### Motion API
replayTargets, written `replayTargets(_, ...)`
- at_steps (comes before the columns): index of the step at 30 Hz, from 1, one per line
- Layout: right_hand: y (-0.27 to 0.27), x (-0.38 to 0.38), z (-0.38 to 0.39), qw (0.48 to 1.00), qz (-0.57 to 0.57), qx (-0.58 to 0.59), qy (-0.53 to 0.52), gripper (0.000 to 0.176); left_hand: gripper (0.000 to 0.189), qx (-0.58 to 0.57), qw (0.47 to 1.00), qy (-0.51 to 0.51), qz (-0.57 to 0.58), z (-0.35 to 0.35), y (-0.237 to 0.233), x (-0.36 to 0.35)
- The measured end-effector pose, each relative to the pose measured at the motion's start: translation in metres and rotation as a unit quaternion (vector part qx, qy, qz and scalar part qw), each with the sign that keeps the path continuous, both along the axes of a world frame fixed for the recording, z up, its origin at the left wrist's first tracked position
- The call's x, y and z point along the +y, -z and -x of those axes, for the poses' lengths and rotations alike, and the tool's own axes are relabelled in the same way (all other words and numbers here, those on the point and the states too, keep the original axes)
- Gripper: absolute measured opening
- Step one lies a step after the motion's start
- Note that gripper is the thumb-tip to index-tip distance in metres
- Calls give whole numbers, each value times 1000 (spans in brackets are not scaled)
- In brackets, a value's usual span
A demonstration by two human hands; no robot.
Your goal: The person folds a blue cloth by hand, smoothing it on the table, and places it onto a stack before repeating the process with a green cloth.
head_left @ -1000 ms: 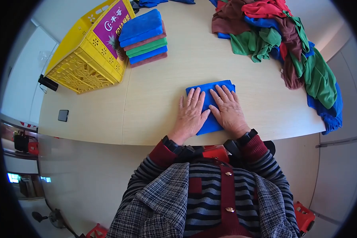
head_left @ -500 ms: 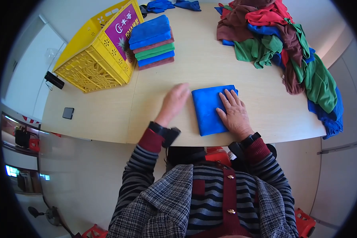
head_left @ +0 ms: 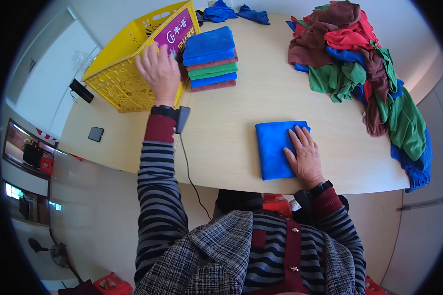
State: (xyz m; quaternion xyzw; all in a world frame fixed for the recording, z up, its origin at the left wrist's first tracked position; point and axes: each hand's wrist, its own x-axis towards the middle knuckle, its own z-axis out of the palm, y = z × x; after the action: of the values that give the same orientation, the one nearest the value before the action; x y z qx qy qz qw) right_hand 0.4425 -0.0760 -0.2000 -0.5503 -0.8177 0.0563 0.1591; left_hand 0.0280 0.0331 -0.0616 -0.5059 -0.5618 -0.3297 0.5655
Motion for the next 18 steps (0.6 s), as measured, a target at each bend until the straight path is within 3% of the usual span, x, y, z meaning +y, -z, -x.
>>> replayTargets(1, 0, 0, 0, 1000, -2, 0, 0, 63, 23, 0, 1000, 0, -2, 15, -12, 2)
replayTargets(3, -1, 0, 0, 1000, -2, 1, 2, 63, 23, -16, 989, -109, 102, 44, -29, 7)
replayTargets(7, -1, 2, 0, 1000, 1, 5, -2, 63, 26, -99, 971, -83, 202, 74, -48, 15)
replayTargets(18, -2, 2, -1, 1000, 0, 9, 5, 62, 13, -65, 990, 2, 123, 60, -44, -10)
